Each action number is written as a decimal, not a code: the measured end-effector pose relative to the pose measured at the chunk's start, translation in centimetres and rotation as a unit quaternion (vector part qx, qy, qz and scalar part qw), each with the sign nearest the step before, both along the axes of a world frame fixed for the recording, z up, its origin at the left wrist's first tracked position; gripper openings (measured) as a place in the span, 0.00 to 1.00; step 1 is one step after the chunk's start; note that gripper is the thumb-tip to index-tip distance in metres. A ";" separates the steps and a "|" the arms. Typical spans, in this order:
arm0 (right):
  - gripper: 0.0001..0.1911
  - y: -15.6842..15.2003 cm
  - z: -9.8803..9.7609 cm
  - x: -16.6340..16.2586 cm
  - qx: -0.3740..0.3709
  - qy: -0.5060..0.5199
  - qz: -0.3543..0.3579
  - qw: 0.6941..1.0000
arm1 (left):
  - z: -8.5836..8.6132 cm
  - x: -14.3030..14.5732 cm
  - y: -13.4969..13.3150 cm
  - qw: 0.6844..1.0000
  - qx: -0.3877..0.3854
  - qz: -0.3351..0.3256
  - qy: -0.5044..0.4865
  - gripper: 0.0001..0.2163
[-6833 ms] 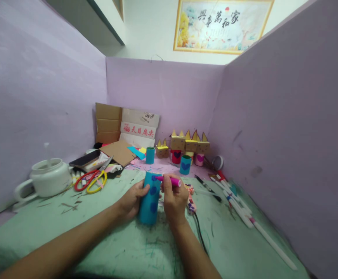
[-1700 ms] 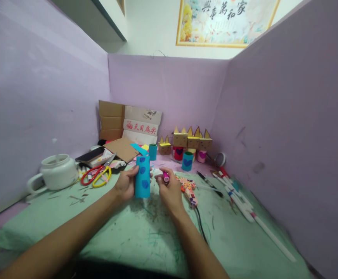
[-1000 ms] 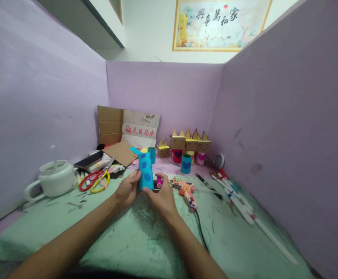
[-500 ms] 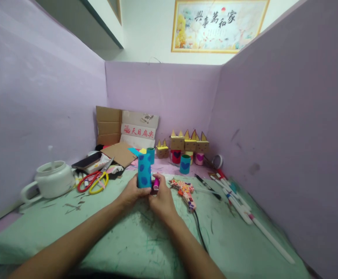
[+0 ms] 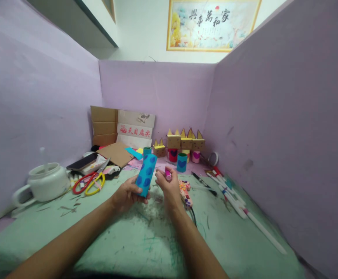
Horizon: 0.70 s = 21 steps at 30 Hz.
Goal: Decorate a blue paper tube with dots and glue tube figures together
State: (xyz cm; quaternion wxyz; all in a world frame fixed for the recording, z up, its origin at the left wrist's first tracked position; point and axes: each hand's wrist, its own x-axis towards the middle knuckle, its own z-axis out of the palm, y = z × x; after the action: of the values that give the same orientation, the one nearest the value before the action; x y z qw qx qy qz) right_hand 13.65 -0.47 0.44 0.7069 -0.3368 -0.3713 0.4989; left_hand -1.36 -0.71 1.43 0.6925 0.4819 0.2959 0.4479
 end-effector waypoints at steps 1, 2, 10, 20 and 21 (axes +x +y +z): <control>0.30 -0.1 0.2 0.0 0.001 0.028 0.028 0.999 | -0.1 0.0 -0.1 1.000 0.003 -0.015 0.011 0.23; 0.30 -0.3 0.4 -0.1 0.005 0.044 0.055 0.998 | -0.2 0.1 -0.2 0.999 0.007 -0.030 0.024 0.24; 0.27 0.4 0.3 0.4 0.022 0.074 0.081 0.994 | -0.9 0.9 -0.5 0.986 0.117 0.026 0.114 0.36; 0.26 0.9 -0.3 0.4 0.021 0.002 -0.044 0.999 | -1.0 1.0 -0.4 0.970 0.147 0.085 0.175 0.16; 0.26 0.8 -0.1 0.6 0.023 0.010 -0.085 0.996 | -0.9 0.9 -0.5 0.965 0.148 0.112 0.185 0.15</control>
State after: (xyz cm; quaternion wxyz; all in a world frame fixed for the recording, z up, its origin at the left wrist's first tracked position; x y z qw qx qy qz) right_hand 14.23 0.32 0.32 0.7578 -0.3459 -0.3458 0.4319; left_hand -0.45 -1.18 0.48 0.4923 0.6174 0.4013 0.4642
